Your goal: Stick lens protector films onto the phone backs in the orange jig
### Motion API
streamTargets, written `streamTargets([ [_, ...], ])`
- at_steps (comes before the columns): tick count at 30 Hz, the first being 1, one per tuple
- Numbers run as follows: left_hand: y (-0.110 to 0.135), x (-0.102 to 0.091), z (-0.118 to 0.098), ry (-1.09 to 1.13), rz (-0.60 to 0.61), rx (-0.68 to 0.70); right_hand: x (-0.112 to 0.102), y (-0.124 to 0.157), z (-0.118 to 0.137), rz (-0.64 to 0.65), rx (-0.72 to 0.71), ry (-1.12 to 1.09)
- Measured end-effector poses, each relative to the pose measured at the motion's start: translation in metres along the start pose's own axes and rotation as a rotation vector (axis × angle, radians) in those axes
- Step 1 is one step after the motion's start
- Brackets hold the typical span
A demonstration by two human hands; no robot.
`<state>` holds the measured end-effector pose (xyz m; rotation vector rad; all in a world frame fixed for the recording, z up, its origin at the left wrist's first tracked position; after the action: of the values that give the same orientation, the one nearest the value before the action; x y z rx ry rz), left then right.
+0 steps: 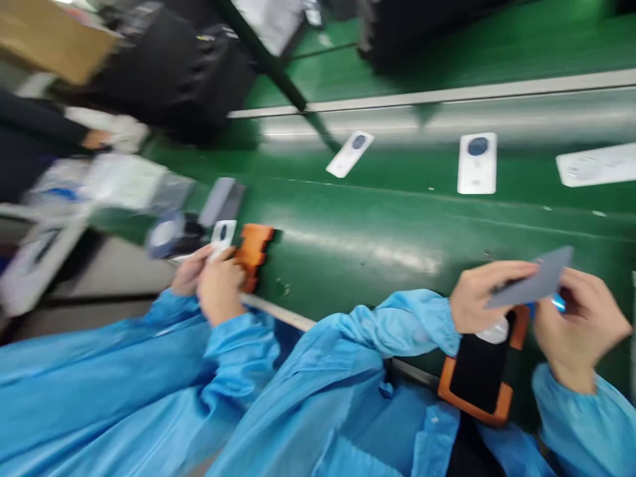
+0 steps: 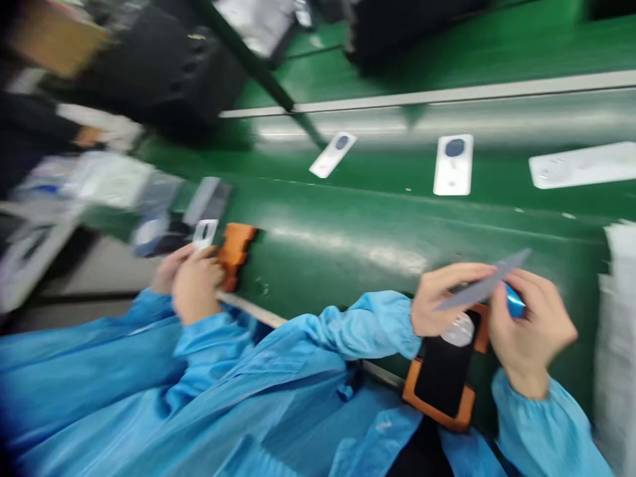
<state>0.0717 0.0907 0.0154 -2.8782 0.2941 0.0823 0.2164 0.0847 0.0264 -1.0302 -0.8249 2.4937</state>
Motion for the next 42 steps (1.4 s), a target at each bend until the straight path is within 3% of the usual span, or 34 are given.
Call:
streamTargets([
  [5, -0.004, -0.007, 0.011, 0.133, -0.049, -0.043, 0.007, 0.003, -0.002, -0.005, 0.004, -0.059],
  [13, 0.004, -0.007, 0.017, -0.014, -0.004, 0.014, 0.004, -0.001, 0.009, -0.019, 0.056, -0.073],
  [24, 0.006, -0.01, 0.017, -0.011, 0.033, -0.018, 0.004, 0.0, 0.008, -0.048, 0.043, -0.092],
  [29, 0.008, -0.009, 0.019, -0.053, 0.029, 0.028, 0.005, 0.001, 0.007, -0.037, 0.071, -0.119],
  [42, 0.014, -0.002, 0.011, -0.169, 0.099, 0.081, 0.002, 0.002, 0.004, -0.006, 0.069, -0.038],
])
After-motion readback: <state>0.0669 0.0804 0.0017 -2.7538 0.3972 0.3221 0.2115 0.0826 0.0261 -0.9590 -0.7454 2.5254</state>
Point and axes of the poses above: each hand's wrist, its own y-axis away from the middle knuckle, its own x-axis out of the palm, z = x × y, the point moved 1 cm from there along -y, towards the middle knuckle, and after that the axes turned 8 degrees about -x, right-handed, at the moved point
